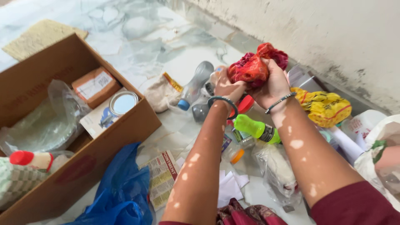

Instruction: The person sits on the floor and wipes several plastic bottles and containers with a red cloth. They pick up each item, wipe it, and place it into a white tote bag.

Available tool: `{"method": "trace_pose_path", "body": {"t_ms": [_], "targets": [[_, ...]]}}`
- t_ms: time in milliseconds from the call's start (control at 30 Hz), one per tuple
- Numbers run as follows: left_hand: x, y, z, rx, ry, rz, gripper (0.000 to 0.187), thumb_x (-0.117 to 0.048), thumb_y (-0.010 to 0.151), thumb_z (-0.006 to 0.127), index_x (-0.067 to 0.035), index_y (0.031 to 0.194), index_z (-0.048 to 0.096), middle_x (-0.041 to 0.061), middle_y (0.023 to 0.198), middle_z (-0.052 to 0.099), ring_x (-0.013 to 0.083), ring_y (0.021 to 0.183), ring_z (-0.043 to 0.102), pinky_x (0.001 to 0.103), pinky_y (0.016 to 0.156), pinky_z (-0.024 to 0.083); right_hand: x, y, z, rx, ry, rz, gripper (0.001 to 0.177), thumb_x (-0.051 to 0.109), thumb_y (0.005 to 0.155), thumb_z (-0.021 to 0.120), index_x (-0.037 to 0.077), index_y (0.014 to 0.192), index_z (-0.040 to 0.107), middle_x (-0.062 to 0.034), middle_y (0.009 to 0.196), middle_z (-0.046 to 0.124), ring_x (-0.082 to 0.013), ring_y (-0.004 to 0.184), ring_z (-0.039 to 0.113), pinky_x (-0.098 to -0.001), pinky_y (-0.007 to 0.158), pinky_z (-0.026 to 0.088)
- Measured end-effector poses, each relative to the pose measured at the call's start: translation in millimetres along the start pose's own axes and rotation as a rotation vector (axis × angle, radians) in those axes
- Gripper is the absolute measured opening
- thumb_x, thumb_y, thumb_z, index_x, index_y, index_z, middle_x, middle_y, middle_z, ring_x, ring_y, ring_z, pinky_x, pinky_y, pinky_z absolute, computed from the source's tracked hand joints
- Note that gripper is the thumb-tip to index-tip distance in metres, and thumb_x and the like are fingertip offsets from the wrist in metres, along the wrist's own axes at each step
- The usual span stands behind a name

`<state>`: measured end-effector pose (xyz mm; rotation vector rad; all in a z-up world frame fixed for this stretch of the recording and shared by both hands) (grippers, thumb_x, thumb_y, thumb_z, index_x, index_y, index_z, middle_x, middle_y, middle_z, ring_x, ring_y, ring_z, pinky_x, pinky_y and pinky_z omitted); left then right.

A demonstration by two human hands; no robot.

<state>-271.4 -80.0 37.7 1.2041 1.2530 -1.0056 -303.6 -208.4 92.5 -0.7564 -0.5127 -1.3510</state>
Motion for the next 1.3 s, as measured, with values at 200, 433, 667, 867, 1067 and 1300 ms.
{"method": "trace_pose_path", "body": {"t_ms": [200, 433, 667, 867, 1067, 1300], "targets": [[4, 7, 10, 0.251, -0.699, -0.671, 0.039, -0.019, 0.078, 0.069, -0.003, 0.113, 0.069, 0.01, 0.098, 0.072, 0.0252, 0.087, 0.071, 0.037, 0.075, 0.058, 19, 6, -3, -0.062, -0.055, 0.068, 0.033, 0.037, 0.101, 0.051, 0.015, 0.119, 0.069, -0.0041, 0.116, 0.073, -0.021, 0.106, 0.071, -0.0409, 0.09, 0.059], [-5, 3, 40, 0.321, -0.764, -0.528, 0.044, -0.017, 0.076, 0.075, -0.005, 0.117, 0.063, 0.009, 0.103, 0.072, 0.0229, 0.094, 0.071, 0.036, 0.083, 0.06, 22, -1, -77, -0.357, -0.684, 0.003, 0.037, 0.04, 0.092, 0.064, 0.015, 0.119, 0.068, -0.0049, 0.111, 0.074, -0.0196, 0.1, 0.072, -0.0378, 0.077, 0.06], [12, -9, 56, 0.201, -0.52, -0.429, 0.058, -0.002, 0.076, 0.074, 0.001, 0.13, 0.056, 0.014, 0.114, 0.07, 0.0213, 0.102, 0.07, 0.034, 0.085, 0.06, 18, 2, -117, -0.263, -1.013, -0.178, 0.045, 0.038, 0.097, 0.059, 0.012, 0.133, 0.063, -0.0067, 0.124, 0.071, -0.0196, 0.111, 0.069, -0.0365, 0.088, 0.061], [83, -2, 92, 0.164, -0.531, -0.181, 0.045, 0.002, 0.085, 0.073, 0.006, 0.127, 0.059, 0.012, 0.12, 0.07, 0.0181, 0.106, 0.067, 0.03, 0.09, 0.057, -8, -10, -101, -0.081, -0.121, -0.024, 0.046, 0.034, 0.105, 0.045, 0.017, 0.147, 0.047, -0.0044, 0.126, 0.066, -0.0178, 0.11, 0.066, -0.0362, 0.093, 0.057], [104, -7, 87, 0.094, -0.401, -0.181, 0.043, -0.003, 0.087, 0.073, 0.003, 0.128, 0.064, 0.014, 0.119, 0.072, 0.0192, 0.102, 0.07, 0.03, 0.085, 0.059, -19, 1, -101, -0.094, -0.177, -0.206, 0.038, 0.011, 0.103, 0.052, 0.012, 0.141, 0.051, -0.0068, 0.124, 0.063, -0.02, 0.111, 0.065, -0.0362, 0.097, 0.055], [58, -25, 72, 0.307, -0.413, -0.785, 0.056, -0.046, 0.09, 0.061, -0.01, 0.134, 0.057, 0.009, 0.125, 0.065, 0.0205, 0.097, 0.069, 0.042, 0.071, 0.061, -22, 14, -128, -0.189, -0.429, -0.332, 0.037, 0.007, 0.098, 0.063, 0.01, 0.134, 0.058, -0.0075, 0.128, 0.066, -0.0188, 0.116, 0.065, -0.0336, 0.102, 0.055]]}}
Point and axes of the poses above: each hand's wrist, its own y-axis towards the middle knuckle, its own z-axis out of the palm, x = y × z, the point moved 2 cm from there along y, towards the middle knuckle
